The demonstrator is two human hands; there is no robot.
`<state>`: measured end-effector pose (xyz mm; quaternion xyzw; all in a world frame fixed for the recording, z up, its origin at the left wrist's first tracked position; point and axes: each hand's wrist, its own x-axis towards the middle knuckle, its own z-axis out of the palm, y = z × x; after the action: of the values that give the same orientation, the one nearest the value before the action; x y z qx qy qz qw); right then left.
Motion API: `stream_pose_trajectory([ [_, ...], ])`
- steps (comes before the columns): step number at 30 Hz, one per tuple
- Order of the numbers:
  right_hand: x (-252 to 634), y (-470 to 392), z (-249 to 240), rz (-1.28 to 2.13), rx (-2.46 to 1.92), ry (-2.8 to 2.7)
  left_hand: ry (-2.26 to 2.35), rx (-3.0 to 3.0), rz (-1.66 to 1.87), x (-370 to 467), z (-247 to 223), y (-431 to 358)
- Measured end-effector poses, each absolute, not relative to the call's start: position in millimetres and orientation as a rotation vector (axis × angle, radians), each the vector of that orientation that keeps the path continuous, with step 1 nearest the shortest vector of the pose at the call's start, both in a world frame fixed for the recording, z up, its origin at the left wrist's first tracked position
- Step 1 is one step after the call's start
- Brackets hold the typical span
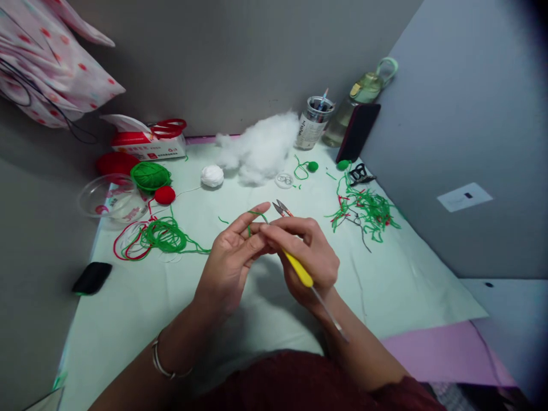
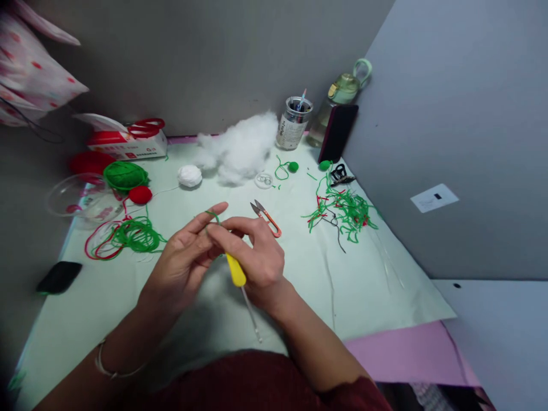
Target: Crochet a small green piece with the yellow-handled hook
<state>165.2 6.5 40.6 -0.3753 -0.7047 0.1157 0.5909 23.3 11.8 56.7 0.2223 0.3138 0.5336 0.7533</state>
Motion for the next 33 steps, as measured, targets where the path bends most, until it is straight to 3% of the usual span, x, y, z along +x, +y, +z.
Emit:
stream_pose_trajectory([
  [2,167.4,7.7,41.7,0.287,-0.88,-1.576,0.653,0.377,1.09,19.6,59.6,13.8],
  [8,170.8,14.6,48.6,0.889,-0.817,-1.194,0.666,0.433,1.129,15.2,64.7,17.1],
  [19,171.6,18.3,49.7,1.142,-0.731,-1.055,0.689,0.558,1.147,15.9,60.1,13.5],
  [25,170.9,12.1,50.8,0.941,-0.79,-1.201,0.75,0.635,1.179,14.2,59.6,13.3],
  [33,169.0,7.1,49.2,0.195,-0.716,-1.659,0.908,0.906,1.389,22.7,53.4,8.6],
])
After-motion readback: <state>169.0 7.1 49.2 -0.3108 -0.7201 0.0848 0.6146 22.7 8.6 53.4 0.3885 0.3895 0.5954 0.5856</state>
